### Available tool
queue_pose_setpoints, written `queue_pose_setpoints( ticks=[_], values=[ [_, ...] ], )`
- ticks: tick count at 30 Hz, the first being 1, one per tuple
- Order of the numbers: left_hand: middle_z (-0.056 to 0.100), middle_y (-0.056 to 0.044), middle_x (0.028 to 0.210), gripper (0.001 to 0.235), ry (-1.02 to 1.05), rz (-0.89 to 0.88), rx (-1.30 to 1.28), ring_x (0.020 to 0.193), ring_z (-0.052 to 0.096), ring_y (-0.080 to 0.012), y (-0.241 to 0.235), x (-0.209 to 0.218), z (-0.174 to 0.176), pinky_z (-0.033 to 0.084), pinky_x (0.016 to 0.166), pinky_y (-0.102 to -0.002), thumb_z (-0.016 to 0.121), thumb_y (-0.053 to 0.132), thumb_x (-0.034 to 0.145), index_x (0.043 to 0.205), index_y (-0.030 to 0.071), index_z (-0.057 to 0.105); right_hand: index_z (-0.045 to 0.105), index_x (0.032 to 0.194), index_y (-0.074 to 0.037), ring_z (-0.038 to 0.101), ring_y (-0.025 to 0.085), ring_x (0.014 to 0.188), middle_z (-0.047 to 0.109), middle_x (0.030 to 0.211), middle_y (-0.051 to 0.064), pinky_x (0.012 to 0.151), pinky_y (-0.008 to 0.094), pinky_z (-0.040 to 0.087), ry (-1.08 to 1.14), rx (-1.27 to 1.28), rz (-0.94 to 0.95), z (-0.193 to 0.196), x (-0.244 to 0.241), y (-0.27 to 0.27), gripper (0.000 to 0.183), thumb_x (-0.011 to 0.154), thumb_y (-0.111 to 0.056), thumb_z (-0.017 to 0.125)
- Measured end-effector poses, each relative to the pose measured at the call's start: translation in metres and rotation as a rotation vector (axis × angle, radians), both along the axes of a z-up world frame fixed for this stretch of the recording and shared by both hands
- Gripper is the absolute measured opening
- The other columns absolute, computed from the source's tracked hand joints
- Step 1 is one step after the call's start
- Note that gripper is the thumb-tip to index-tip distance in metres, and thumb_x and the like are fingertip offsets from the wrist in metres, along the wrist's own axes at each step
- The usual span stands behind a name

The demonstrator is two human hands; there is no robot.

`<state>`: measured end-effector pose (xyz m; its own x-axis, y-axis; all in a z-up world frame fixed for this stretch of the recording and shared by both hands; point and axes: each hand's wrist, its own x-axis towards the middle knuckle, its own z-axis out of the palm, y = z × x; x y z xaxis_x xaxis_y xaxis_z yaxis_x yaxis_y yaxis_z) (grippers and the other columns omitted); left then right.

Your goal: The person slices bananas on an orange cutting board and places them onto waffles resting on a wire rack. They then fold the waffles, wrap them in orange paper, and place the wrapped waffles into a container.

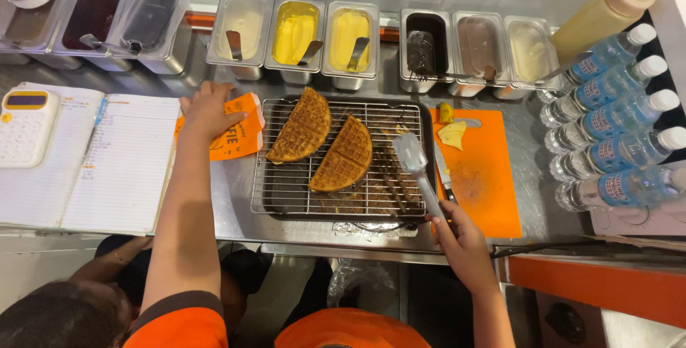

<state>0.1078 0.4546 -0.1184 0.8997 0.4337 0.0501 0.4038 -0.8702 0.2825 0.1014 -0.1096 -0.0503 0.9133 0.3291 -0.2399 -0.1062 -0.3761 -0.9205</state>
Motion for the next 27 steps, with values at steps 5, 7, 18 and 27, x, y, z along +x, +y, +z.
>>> queue_pose_setpoints(
  ticks=[5, 7, 18, 27],
  values=[
    [0.07, -0.013, 0.12, 0.064, 0.123, 0.169, -0.145, 0.124, 0.053, -0.0324, 0.009, 0.008, -0.012, 0.031, 0.106, -0.047, 0.088, 0.042, 0.069, 0.125, 0.018, 0.069, 0.06, 0.134, -0.004, 0.057, 0.007, 0.068, 0.072, 0.097, 0.001, 0.059, 0.023, 0.049, 0.017, 0.06, 0.032, -0.006, -0.005, 0.005, 0.038, 0.097, -0.012, 0.06],
    [0.07, -0.015, 0.119, 0.052, -0.006, 0.129, -0.062, 0.12, 0.054, -0.0363, 0.01, 0.007, -0.007, 0.032, 0.101, -0.05, 0.087, 0.038, 0.07, 0.117, 0.017, 0.075, 0.06, 0.134, -0.003, 0.057, 0.007, 0.068, 0.072, 0.097, 0.001, 0.059, 0.023, 0.048, 0.024, 0.055, 0.016, -0.004, -0.006, 0.007, 0.038, 0.097, -0.012, 0.061],
    [0.072, -0.002, 0.109, 0.041, -0.248, -0.323, -0.977, 0.097, 0.065, -0.0095, -0.083, -0.063, 0.17, 0.053, 0.083, -0.027, 0.069, 0.006, 0.09, 0.131, 0.003, 0.066, 0.068, 0.122, 0.004, 0.068, 0.012, 0.085, 0.068, 0.095, 0.007, 0.076, 0.025, 0.052, -0.156, 0.193, 0.123, 0.09, -0.036, 0.019, 0.031, 0.093, -0.005, 0.065],
    [0.077, -0.002, 0.113, 0.052, 0.003, -0.565, -0.985, 0.098, 0.068, -0.0072, -0.166, -0.107, 0.272, 0.055, 0.085, -0.027, 0.075, 0.008, 0.082, 0.133, 0.006, 0.067, 0.071, 0.114, 0.007, 0.069, 0.014, 0.078, 0.067, 0.092, 0.01, 0.071, 0.027, 0.054, -0.305, 0.183, 0.198, 0.122, -0.051, 0.036, 0.027, 0.09, -0.004, 0.069]
  ],
)
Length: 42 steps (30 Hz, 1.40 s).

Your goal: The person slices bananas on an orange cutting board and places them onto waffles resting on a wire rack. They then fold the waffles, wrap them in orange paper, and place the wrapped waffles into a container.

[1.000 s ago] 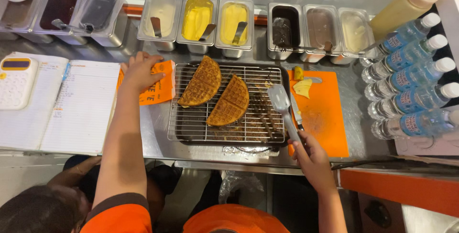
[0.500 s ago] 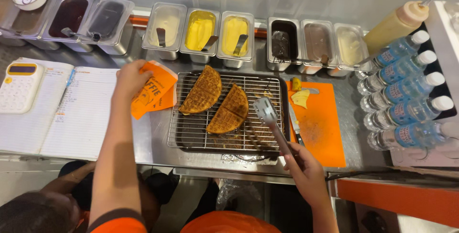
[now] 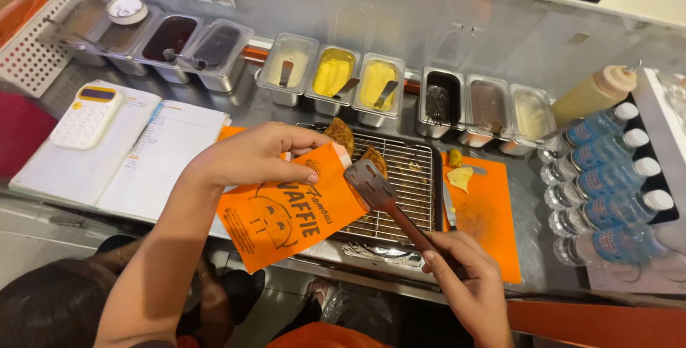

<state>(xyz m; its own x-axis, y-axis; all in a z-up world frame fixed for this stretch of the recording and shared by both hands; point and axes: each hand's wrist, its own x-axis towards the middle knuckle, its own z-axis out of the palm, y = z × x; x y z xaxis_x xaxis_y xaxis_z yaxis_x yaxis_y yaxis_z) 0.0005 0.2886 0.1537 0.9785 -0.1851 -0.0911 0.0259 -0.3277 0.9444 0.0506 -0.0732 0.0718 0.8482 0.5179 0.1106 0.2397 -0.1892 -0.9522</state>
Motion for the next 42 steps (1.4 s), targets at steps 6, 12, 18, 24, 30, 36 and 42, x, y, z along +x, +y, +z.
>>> queue_pose_setpoints(
  ticks=[6, 12, 18, 24, 30, 36, 42],
  values=[
    [0.078, -0.005, 0.113, 0.053, 0.052, -0.051, -0.022, 0.097, 0.069, -0.0082, 0.002, -0.01, 0.007, 0.055, 0.085, -0.027, 0.074, 0.01, 0.084, 0.136, 0.007, 0.065, 0.073, 0.111, 0.007, 0.068, 0.014, 0.078, 0.067, 0.09, 0.009, 0.071, 0.026, 0.053, -0.03, -0.02, 0.028, 0.002, -0.009, -0.006, 0.024, 0.089, -0.003, 0.068],
    [0.08, -0.001, 0.113, 0.05, -0.007, -0.157, 0.083, 0.097, 0.07, -0.0071, -0.001, -0.013, 0.014, 0.055, 0.084, -0.026, 0.066, 0.014, 0.09, 0.14, 0.01, 0.064, 0.072, 0.112, 0.006, 0.068, 0.013, 0.077, 0.069, 0.089, 0.008, 0.071, 0.025, 0.053, -0.139, -0.057, 0.032, 0.005, -0.012, -0.009, 0.025, 0.089, -0.003, 0.068],
    [0.072, -0.01, 0.081, 0.06, -0.088, -0.174, 0.396, 0.069, 0.057, -0.0171, 0.002, -0.003, 0.008, 0.051, 0.069, -0.032, 0.07, 0.02, 0.088, 0.147, 0.019, 0.058, 0.074, 0.108, 0.003, 0.069, 0.014, 0.076, 0.071, 0.088, 0.007, 0.068, 0.024, 0.053, -0.203, -0.112, 0.123, 0.011, -0.017, -0.005, 0.022, 0.087, -0.004, 0.07],
    [0.078, -0.014, 0.109, 0.048, -0.572, -0.304, 0.424, 0.09, 0.076, -0.0274, -0.047, 0.006, -0.008, 0.057, 0.075, -0.042, 0.07, 0.019, 0.089, 0.136, 0.013, 0.064, 0.075, 0.107, -0.001, 0.063, 0.016, 0.066, 0.068, 0.082, 0.007, 0.055, 0.028, 0.048, -0.212, -0.258, 0.177, 0.0, -0.021, 0.01, 0.021, 0.087, -0.008, 0.072],
    [0.071, -0.022, 0.08, 0.047, -0.036, -0.157, 0.734, 0.078, 0.069, -0.0428, -0.064, -0.015, -0.024, 0.051, 0.069, -0.055, 0.067, 0.021, 0.088, 0.134, 0.017, 0.059, 0.072, 0.11, -0.001, 0.064, 0.018, 0.066, 0.066, 0.085, 0.007, 0.055, 0.029, 0.049, -0.163, -0.246, 0.243, -0.016, -0.021, 0.015, 0.023, 0.088, -0.008, 0.071],
    [0.069, -0.021, 0.074, 0.045, -0.242, -0.27, 0.426, 0.069, 0.068, -0.0423, -0.083, -0.003, -0.046, 0.052, 0.062, -0.051, 0.069, 0.019, 0.089, 0.132, 0.01, 0.062, 0.072, 0.114, -0.003, 0.061, 0.016, 0.067, 0.065, 0.087, 0.007, 0.057, 0.029, 0.049, -0.177, -0.296, 0.246, -0.033, -0.028, 0.011, 0.026, 0.089, -0.009, 0.071],
    [0.06, -0.017, 0.148, 0.084, -0.564, 0.115, 0.48, 0.14, 0.055, -0.0308, -0.09, -0.027, -0.026, 0.024, 0.122, -0.062, 0.082, 0.029, 0.081, 0.152, 0.009, 0.043, 0.07, 0.114, 0.001, 0.061, 0.013, 0.076, 0.062, 0.093, 0.005, 0.063, 0.028, 0.05, 0.21, -0.078, 0.333, -0.07, -0.009, -0.005, 0.025, 0.091, -0.008, 0.068]
  ],
)
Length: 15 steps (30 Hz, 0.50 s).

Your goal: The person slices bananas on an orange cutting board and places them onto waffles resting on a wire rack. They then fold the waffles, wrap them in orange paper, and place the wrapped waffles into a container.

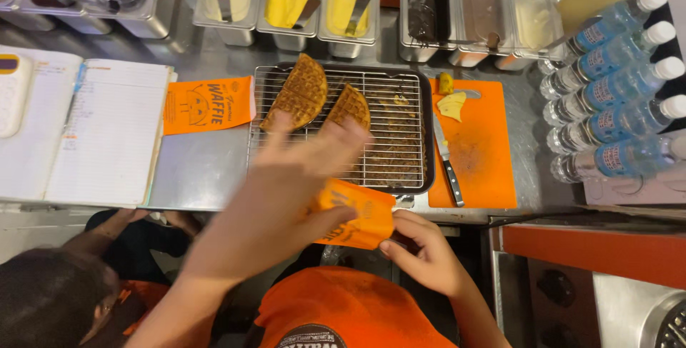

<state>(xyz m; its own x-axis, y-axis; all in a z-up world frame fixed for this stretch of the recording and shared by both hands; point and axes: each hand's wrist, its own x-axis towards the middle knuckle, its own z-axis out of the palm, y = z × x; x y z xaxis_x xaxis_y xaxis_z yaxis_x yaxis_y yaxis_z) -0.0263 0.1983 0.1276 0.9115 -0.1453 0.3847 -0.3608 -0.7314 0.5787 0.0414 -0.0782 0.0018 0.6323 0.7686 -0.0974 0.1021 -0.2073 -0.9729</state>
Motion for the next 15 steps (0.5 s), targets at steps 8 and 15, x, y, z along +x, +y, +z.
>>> queue_pose_setpoints(
  ticks=[8, 15],
  values=[
    [0.024, -0.018, 0.169, 0.132, -0.048, -0.218, -1.182, 0.154, 0.034, -0.0357, -0.017, 0.009, -0.091, 0.031, 0.128, -0.054, 0.096, 0.045, 0.077, 0.161, 0.026, -0.004, 0.068, 0.114, 0.001, 0.063, 0.011, 0.065, 0.07, 0.076, 0.006, 0.058, 0.025, 0.048, 0.746, 0.183, -0.061, -0.049, -0.008, -0.003, 0.03, 0.1, -0.022, 0.056],
    [0.049, -0.013, 0.149, 0.106, -0.287, 0.104, -1.481, 0.129, 0.058, -0.0324, 0.045, 0.017, -0.124, 0.05, 0.116, -0.059, 0.084, 0.029, 0.091, 0.161, 0.038, 0.005, 0.073, 0.12, -0.005, 0.058, 0.006, 0.064, 0.067, 0.077, -0.002, 0.055, 0.023, 0.047, 0.384, -0.165, -0.126, -0.036, 0.035, -0.058, 0.035, 0.092, -0.023, 0.063]
  ],
)
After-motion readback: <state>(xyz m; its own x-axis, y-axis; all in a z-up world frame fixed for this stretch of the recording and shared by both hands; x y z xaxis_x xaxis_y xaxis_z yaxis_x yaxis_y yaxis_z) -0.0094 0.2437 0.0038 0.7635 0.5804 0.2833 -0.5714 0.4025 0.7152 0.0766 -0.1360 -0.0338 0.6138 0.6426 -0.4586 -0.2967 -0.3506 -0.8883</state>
